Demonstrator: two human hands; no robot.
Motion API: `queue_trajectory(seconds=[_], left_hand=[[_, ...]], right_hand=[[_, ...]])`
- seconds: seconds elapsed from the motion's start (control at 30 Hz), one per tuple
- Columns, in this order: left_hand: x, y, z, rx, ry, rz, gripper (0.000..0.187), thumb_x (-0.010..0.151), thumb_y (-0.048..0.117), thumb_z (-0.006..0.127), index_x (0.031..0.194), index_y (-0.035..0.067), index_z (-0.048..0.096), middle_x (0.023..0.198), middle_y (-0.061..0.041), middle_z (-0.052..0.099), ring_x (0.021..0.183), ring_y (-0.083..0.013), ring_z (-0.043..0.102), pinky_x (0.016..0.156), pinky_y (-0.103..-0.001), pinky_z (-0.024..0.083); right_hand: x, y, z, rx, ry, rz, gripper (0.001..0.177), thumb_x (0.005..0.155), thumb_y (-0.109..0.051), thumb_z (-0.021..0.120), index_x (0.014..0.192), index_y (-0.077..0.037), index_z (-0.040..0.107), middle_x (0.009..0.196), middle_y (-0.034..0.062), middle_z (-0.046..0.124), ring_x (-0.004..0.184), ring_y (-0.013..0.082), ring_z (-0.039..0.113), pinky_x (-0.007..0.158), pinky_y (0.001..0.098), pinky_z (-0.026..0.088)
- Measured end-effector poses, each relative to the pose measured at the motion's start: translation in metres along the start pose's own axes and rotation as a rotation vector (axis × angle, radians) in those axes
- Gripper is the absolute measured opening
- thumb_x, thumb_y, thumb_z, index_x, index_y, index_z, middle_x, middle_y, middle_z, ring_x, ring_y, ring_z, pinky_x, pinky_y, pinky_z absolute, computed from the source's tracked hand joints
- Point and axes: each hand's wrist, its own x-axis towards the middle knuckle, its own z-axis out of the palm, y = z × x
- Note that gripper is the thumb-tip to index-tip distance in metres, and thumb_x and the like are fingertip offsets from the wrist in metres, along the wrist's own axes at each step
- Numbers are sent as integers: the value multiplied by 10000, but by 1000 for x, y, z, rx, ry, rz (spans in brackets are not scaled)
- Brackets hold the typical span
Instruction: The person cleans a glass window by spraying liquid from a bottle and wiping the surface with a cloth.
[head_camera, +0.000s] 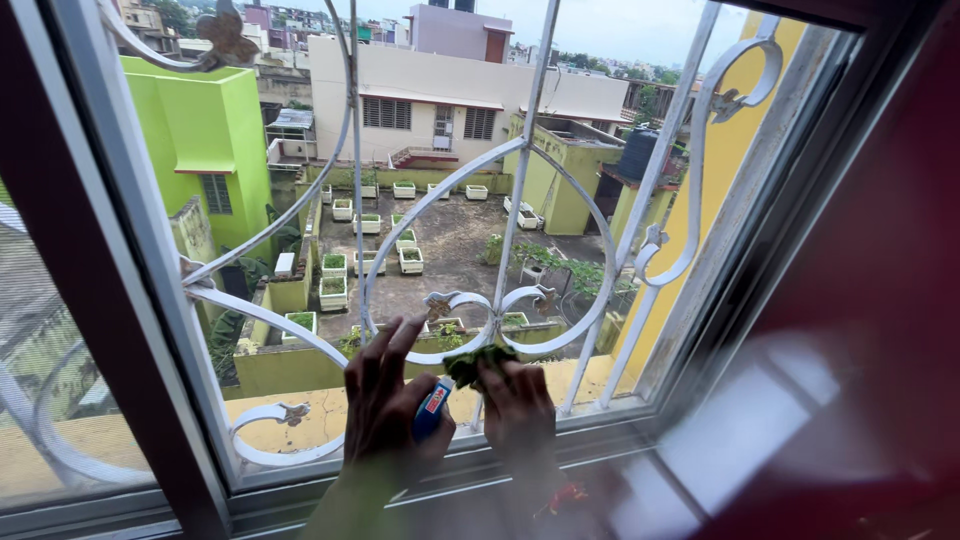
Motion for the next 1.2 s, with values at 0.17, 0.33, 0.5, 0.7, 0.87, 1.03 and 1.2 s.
queue_trajectory(seconds=[0.17, 0.33, 0.5, 0.7, 0.87, 1.03, 1.2], left_hand=[[-4, -8, 4, 41, -18, -66, 258, 616, 153, 737, 839, 24, 726, 1603, -203, 331, 1516, -397, 227, 1159, -590, 166], [-8, -16, 9, 17, -64, -119, 205, 584, 149, 739, 758, 42, 725, 1631, -168, 284, 1540, -365, 170, 1188, -581, 89], [-10, -19, 12, 13, -84, -138, 181, 598, 147, 732, 751, 50, 722, 1649, -152, 263, 1555, -351, 147, 1208, -573, 62], [-10, -19, 13, 9, -82, -131, 206, 604, 171, 730, 782, 67, 732, 1649, -153, 248, 1547, -351, 139, 1197, -572, 48], [-9, -21, 10, 31, -117, -142, 210, 599, 167, 732, 781, 64, 723, 1658, -130, 247, 1555, -332, 142, 1211, -544, 53], [-11, -20, 8, 17, -134, -136, 221, 597, 167, 731, 792, 63, 729, 1661, -138, 236, 1554, -340, 133, 1215, -549, 37], [-11, -17, 15, 28, -107, -145, 214, 603, 170, 725, 787, 61, 728, 1662, -143, 228, 1556, -350, 110, 1221, -566, 24]], right_hand=[[-33, 74, -12, -167, 29, 156, 261, 877, -96, 703, 1133, -65, 660, 1111, 165, 601, 1057, 354, 588, 892, 452, 504], [-4, 144, -43, -355, 117, 1067, 347, 893, -265, 809, 1135, -32, 721, 1097, 168, 621, 1026, 344, 625, 861, 463, 510], [59, 91, -22, -14, 388, 699, 342, 933, -218, 770, 1223, -40, 737, 1133, 128, 628, 1025, 282, 651, 914, 385, 543], [3, 21, -14, 27, -141, -29, 372, 804, -106, 744, 1176, -110, 722, 1030, 97, 638, 985, 333, 617, 854, 428, 529], [-31, 89, -20, -91, 40, 523, 264, 811, -120, 771, 1030, -42, 645, 1111, 148, 590, 1035, 351, 606, 891, 457, 514], [44, 119, -42, 24, 324, 644, 278, 872, -66, 762, 1123, -7, 658, 1143, 150, 577, 1049, 335, 623, 929, 437, 523], [71, 41, -30, 60, 172, 191, 267, 825, -27, 806, 1078, -33, 722, 1056, 123, 603, 1009, 331, 624, 888, 432, 526]])
